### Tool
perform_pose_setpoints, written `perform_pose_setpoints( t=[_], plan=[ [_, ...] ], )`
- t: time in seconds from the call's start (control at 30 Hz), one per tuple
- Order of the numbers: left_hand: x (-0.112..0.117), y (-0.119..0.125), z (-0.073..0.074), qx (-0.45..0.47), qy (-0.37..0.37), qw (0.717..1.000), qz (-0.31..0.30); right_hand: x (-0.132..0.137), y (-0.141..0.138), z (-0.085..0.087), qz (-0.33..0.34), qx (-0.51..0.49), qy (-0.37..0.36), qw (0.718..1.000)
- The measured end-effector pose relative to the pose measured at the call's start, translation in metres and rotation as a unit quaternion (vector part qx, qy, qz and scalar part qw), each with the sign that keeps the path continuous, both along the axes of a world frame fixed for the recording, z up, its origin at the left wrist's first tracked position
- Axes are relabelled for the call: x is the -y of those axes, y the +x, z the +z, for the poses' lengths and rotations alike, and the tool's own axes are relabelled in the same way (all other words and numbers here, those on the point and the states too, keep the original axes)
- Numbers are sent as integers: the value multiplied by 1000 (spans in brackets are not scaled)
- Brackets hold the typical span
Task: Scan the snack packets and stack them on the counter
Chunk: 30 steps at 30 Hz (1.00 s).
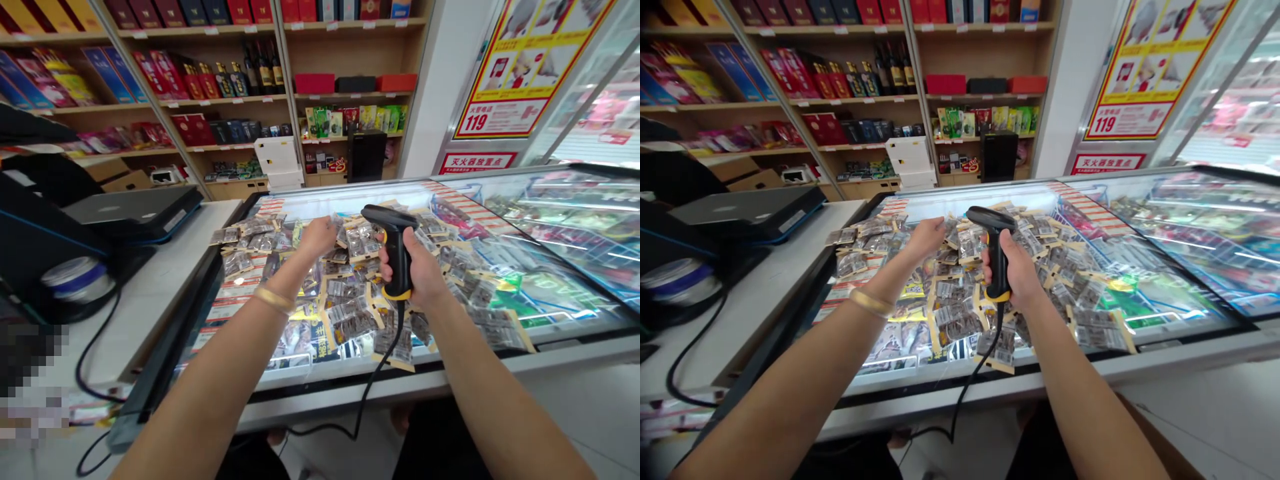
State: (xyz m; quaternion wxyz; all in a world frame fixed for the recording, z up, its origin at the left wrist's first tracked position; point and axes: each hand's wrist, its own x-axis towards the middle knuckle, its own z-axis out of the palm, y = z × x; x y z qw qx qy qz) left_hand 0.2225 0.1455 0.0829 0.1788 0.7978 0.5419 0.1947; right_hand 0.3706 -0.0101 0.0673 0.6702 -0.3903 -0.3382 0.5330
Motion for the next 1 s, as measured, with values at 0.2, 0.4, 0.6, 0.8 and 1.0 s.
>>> perform_pose_setpoints(
  t=[0.2, 0.4, 0.6, 0.8, 1.0],
  plan=[
    [6, 4, -2, -76, -13, 997, -4, 2, 3, -5, 22, 8, 3, 1000],
    [6, -13, -1, -12, -23, 1000, 15, -1, -7, 4, 21, 13, -2, 1000],
    [-12, -92, -7, 95, 64, 989, 91, -24, -52, 18, 54, 31, -7, 998],
    [-20, -180, -26, 64, 81, 967, 234, -54, -119, 13, 142, 43, -22, 989],
    [-14, -191, -52, 47, 51, 965, 251, -58, -142, -21, 166, 65, -56, 982]
  ],
)
